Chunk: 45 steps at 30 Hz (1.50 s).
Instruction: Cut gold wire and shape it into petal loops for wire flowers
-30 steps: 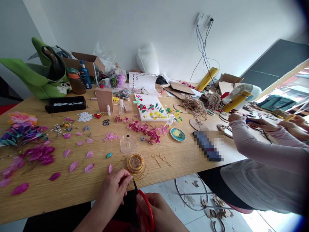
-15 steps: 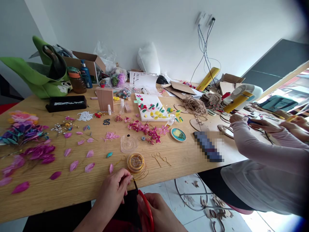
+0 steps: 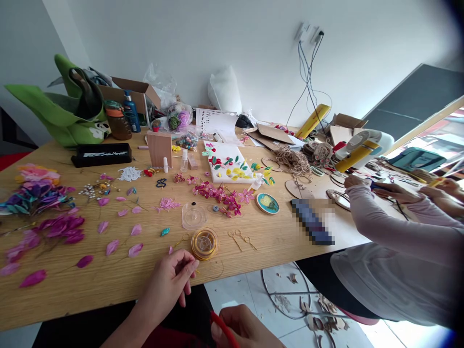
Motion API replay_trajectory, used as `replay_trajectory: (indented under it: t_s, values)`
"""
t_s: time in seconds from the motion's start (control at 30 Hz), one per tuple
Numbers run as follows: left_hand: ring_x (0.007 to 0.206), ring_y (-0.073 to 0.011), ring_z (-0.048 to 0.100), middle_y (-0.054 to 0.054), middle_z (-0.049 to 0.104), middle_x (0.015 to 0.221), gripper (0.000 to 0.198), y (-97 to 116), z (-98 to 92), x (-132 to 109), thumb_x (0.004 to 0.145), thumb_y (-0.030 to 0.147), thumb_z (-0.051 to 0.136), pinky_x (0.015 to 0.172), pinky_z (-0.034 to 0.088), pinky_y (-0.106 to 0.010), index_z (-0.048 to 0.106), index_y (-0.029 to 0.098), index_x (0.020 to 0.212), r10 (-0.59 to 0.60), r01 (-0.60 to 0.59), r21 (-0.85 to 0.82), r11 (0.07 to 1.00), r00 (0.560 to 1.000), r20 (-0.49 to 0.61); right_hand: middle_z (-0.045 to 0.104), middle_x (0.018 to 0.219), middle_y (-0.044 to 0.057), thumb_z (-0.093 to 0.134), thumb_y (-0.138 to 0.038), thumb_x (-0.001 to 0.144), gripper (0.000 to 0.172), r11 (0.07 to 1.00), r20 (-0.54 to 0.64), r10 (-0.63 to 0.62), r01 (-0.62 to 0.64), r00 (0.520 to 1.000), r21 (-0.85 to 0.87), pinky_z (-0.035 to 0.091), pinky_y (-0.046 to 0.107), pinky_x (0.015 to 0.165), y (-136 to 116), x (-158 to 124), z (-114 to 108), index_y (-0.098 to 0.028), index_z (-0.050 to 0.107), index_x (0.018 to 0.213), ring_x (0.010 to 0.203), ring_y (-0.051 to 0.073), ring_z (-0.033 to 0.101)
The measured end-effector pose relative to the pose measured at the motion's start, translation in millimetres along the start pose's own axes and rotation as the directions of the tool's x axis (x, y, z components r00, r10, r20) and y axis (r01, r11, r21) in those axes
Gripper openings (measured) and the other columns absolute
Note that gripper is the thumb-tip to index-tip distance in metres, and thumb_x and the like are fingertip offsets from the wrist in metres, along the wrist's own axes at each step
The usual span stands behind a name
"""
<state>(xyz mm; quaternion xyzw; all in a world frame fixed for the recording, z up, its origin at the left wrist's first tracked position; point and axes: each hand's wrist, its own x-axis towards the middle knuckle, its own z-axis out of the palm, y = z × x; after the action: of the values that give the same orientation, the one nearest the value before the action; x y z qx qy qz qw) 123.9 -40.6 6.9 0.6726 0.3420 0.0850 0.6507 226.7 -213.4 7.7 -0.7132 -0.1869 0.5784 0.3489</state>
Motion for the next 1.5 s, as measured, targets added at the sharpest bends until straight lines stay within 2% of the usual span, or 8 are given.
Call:
replay_trajectory:
  t_s: [0.13, 0.27, 0.47, 0.83, 1.0, 1.2, 1.3, 1.5]
  values:
    - [0.037, -0.0063, 0.047, 0.005, 0.055, 0.06, 0.038, 2.3, -2.5, -0.7, 0.08, 0.054, 0.054, 0.032, 0.035, -0.016, 0.054, 0.018, 0.071, -0.019, 0.03, -0.146, 0.989, 0.997, 0.075, 0.043, 0.052, -0.006, 0.079, -0.047, 0.061, 0.04, 0.984, 0.068, -0.025, 0.037, 0.997, -0.177, 0.02, 0.021, 0.044, -3.0, -10.5, -14.7, -0.017, 0.053, 0.061, 0.048, 0.006, 0.034]
    - [0.039, -0.0062, 0.048, 0.004, 0.054, 0.059, 0.039, 10.8, -5.3, -6.4, 0.077, 0.054, 0.059, 0.031, 0.036, -0.014, 0.053, 0.017, 0.069, -0.045, 0.068, -0.241, 0.968, 0.994, 0.102, 0.042, 0.052, -0.007, 0.075, -0.048, 0.065, 0.041, 0.981, -0.102, -0.189, 0.182, 0.977, -0.072, 0.026, 0.021, 0.044, -19.1, -19.7, -21.1, -0.019, 0.045, 0.064, 0.048, 0.007, 0.038]
    - [0.037, -0.0049, 0.047, 0.004, 0.054, 0.057, 0.038, 16.4, -3.6, -13.3, 0.078, 0.052, 0.06, 0.03, 0.036, -0.013, 0.053, 0.016, 0.068, -0.033, 0.076, -0.253, 0.964, 0.985, 0.169, 0.058, 0.068, 0.001, 0.07, -0.048, 0.073, 0.035, 0.9, -0.428, -0.411, 0.433, 0.805, -0.049, 0.039, 0.023, 0.055, -46.9, -15.1, -20.8, -0.017, 0.054, 0.077, 0.061, 0.012, 0.049]
    - [0.042, -0.0067, 0.052, 0.0, 0.062, 0.072, 0.045, 21.1, 4.0, -18.4, 0.074, 0.06, 0.06, 0.029, 0.039, -0.014, 0.057, 0.015, 0.081, -0.053, 0.11, -0.258, 0.96, 0.975, 0.217, 0.054, 0.058, -0.002, 0.072, -0.043, 0.067, 0.033, 0.908, -0.473, -0.334, 0.413, 0.816, 0.071, 0.03, 0.02, 0.043, -55.2, -6.0, -29.1, -0.018, 0.051, 0.072, 0.047, 0.008, 0.043]
    - [0.039, -0.0065, 0.053, -0.001, 0.063, 0.075, 0.047, 10.0, -3.0, -13.6, 0.078, 0.059, 0.057, 0.028, 0.039, -0.014, 0.059, 0.017, 0.098, -0.03, 0.063, -0.204, 0.977, 0.986, 0.161, 0.053, 0.055, -0.002, 0.071, -0.047, 0.068, 0.035, 0.907, -0.582, -0.315, 0.418, 0.75, 0.047, 0.031, 0.022, 0.045, -52.9, -10.7, -59.8, -0.018, 0.053, 0.074, 0.049, 0.011, 0.045]
    - [0.051, -0.0135, 0.058, 0.0, 0.058, 0.066, 0.036, -0.1, -10.9, -6.9, 0.08, 0.051, 0.057, 0.03, 0.042, -0.017, 0.062, 0.018, 0.094, 0.073, -0.078, -0.055, 0.995, 0.994, -0.085, 0.057, 0.059, 0.0, 0.073, -0.055, 0.061, 0.044, 0.918, -0.752, -0.259, 0.397, 0.606, 0.004, 0.033, 0.024, 0.044, -28.3, 4.9, -108.8, -0.019, 0.052, 0.075, 0.049, 0.013, 0.049]
    - [0.056, -0.0141, 0.059, -0.001, 0.058, 0.07, 0.022, -0.5, -9.9, -4.6, 0.084, 0.039, 0.056, 0.04, 0.049, -0.02, 0.064, 0.02, 0.092, 0.25, -0.219, 0.179, 0.959, 0.953, -0.171, 0.06, 0.059, 0.001, 0.074, -0.055, 0.058, 0.046, 0.948, -0.814, -0.224, 0.315, 0.536, -0.053, 0.037, 0.024, 0.044, -13.1, 16.2, -128.6, -0.018, 0.054, 0.077, 0.05, 0.015, 0.054]
    - [0.073, -0.0153, 0.064, -0.005, 0.062, 0.093, 0.018, -5.1, -7.0, 3.4, 0.089, 0.022, 0.05, 0.066, 0.054, -0.026, 0.065, 0.022, 0.098, 0.655, -0.473, 0.578, 0.665, 0.742, -0.145, 0.065, 0.062, 0.006, 0.072, -0.06, 0.057, 0.048, 0.966, -0.835, -0.227, 0.227, 0.501, -0.126, 0.04, 0.027, 0.044, -0.7, 27.4, -147.2, -0.018, 0.058, 0.074, 0.052, 0.019, 0.059]
